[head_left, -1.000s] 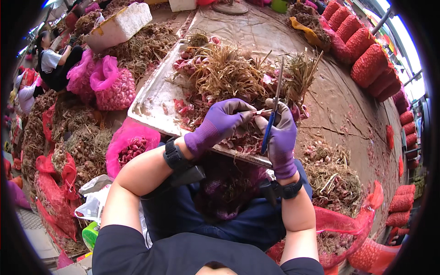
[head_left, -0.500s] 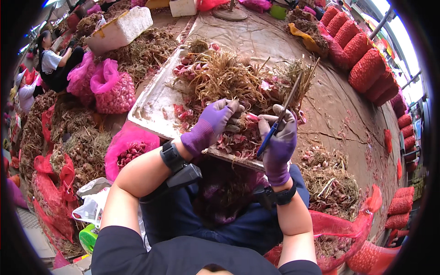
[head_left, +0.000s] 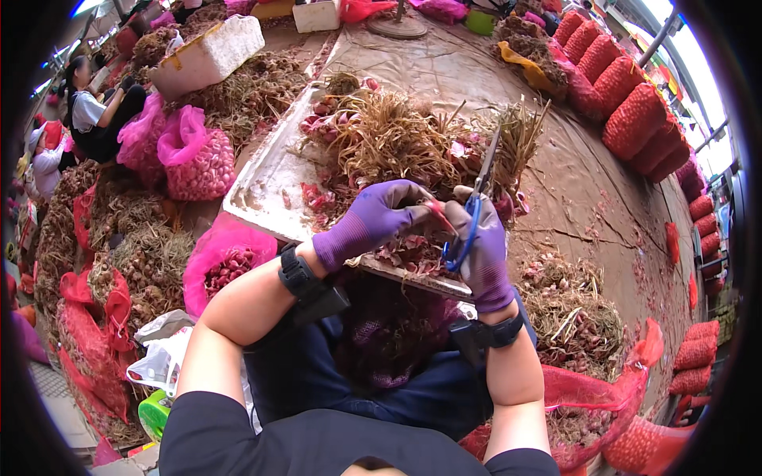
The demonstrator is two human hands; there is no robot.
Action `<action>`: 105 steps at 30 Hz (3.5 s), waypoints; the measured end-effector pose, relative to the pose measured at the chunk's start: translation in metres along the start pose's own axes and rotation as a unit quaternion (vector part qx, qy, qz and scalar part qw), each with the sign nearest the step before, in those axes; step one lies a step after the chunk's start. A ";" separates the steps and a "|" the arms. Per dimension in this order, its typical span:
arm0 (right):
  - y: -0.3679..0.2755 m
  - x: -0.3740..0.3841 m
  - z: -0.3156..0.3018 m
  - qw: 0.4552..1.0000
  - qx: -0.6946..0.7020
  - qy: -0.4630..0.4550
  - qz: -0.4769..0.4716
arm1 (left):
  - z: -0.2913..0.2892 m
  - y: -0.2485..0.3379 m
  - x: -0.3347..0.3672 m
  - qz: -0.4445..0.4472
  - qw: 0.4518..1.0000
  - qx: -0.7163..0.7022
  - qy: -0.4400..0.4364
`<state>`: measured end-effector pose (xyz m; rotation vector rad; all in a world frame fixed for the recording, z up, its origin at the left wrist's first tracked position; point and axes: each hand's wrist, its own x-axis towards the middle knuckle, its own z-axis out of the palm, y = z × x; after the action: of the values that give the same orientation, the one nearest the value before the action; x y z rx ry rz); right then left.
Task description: The person picks up shallots from a pile, trims the roots and stems using shears, and drops the cleaned bulbs into a pink mesh bag.
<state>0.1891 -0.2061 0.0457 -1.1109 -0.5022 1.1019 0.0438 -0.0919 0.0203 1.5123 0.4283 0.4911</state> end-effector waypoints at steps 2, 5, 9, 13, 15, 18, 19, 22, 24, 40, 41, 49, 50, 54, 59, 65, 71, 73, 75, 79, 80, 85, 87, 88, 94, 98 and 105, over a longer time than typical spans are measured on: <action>0.004 -0.002 0.002 0.980 -0.164 -0.015 -0.113 | 0.000 0.007 -0.002 -0.028 0.999 0.032 0.023; 0.006 -0.004 -0.001 0.957 -0.252 -0.011 -0.140 | 0.007 0.021 -0.009 -0.095 0.995 0.017 0.010; 0.004 -0.002 -0.006 0.992 -0.119 -0.031 -0.029 | 0.005 0.010 -0.010 -0.001 1.000 -0.005 0.005; 0.002 -0.007 -0.002 0.997 -0.042 -0.054 0.040 | -0.004 0.012 -0.007 -0.032 0.999 -0.001 -0.011; 0.001 -0.009 -0.001 0.996 -0.041 -0.058 0.046 | -0.005 0.012 -0.007 -0.041 0.999 -0.003 -0.027; 0.005 -0.005 -0.003 0.995 0.000 -0.057 0.079 | -0.003 0.014 -0.008 -0.024 0.997 -0.059 -0.039; 0.005 -0.005 -0.003 0.994 -0.036 -0.088 0.059 | -0.003 0.016 -0.009 -0.036 0.996 -0.075 -0.043; 0.008 -0.003 -0.005 0.987 -0.055 -0.142 0.047 | -0.005 0.012 -0.008 -0.048 0.984 -0.158 -0.066; 0.015 -0.006 0.004 0.973 -0.211 -0.055 -0.077 | -0.007 0.003 -0.005 -0.048 0.970 -0.221 -0.084; 0.014 0.009 0.004 0.983 -0.150 -0.053 -0.088 | -0.002 0.014 -0.002 0.077 0.994 0.007 0.080; 0.012 0.002 0.008 0.979 -0.182 -0.046 -0.076 | 0.001 0.019 -0.003 0.061 0.997 -0.020 0.037; 0.002 0.000 0.007 0.996 -0.023 -0.067 -0.059 | -0.010 0.020 -0.012 -0.036 0.983 -0.155 0.086; 0.001 0.000 0.006 0.995 -0.022 -0.070 -0.060 | -0.012 0.019 -0.013 -0.044 0.981 -0.167 0.085; 0.004 0.004 -0.005 0.992 -0.087 -0.049 -0.070 | -0.011 0.012 -0.002 0.037 0.997 0.059 0.039; 0.006 -0.001 -0.001 0.993 -0.092 -0.037 -0.064 | -0.002 0.013 -0.005 -0.019 0.998 0.051 0.025; 0.004 0.002 -0.007 0.992 -0.085 -0.016 -0.091 | -0.009 0.009 -0.005 -0.037 0.990 -0.120 -0.064; 0.000 0.000 -0.010 0.997 -0.065 -0.032 -0.010 | -0.028 0.009 -0.008 -0.062 0.969 -0.165 -0.171; -0.003 -0.003 -0.010 0.998 -0.044 -0.045 0.005 | -0.032 0.009 -0.006 -0.079 0.953 -0.220 -0.191; -0.005 -0.004 -0.009 0.998 -0.033 -0.047 0.009 | -0.031 0.013 -0.007 -0.086 0.952 -0.230 -0.184; -0.005 -0.003 -0.010 0.998 -0.033 -0.046 0.015 | -0.029 0.009 -0.006 -0.086 0.974 -0.146 -0.151; -0.004 -0.003 -0.012 0.998 -0.033 -0.046 0.016 | -0.027 0.009 -0.006 -0.086 0.974 -0.146 -0.151; 0.000 -0.007 -0.009 0.993 -0.105 -0.046 -0.010 | -0.015 0.015 -0.010 -0.081 0.993 -0.039 -0.075; 0.003 -0.008 -0.007 0.991 -0.125 -0.039 -0.009 | -0.011 0.013 -0.011 -0.090 0.993 -0.046 -0.060; 0.004 -0.008 -0.006 0.989 -0.145 -0.031 -0.009 | -0.008 0.014 -0.011 -0.098 0.993 -0.053 -0.046; 0.026 0.004 -0.005 0.934 -0.275 0.108 -0.200 | 0.018 0.021 -0.014 -0.043 0.990 0.101 0.094; 0.023 -0.006 0.008 0.920 -0.288 0.074 -0.256 | 0.014 -0.006 -0.009 0.120 0.968 0.195 0.104; 0.022 -0.005 0.006 0.875 -0.378 0.079 -0.290 | 0.031 0.004 -0.022 0.162 0.940 0.276 0.116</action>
<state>0.1721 -0.2073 0.0295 -1.5614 -1.1071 0.2547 0.0423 -0.1295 0.0240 2.0947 0.5306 0.8658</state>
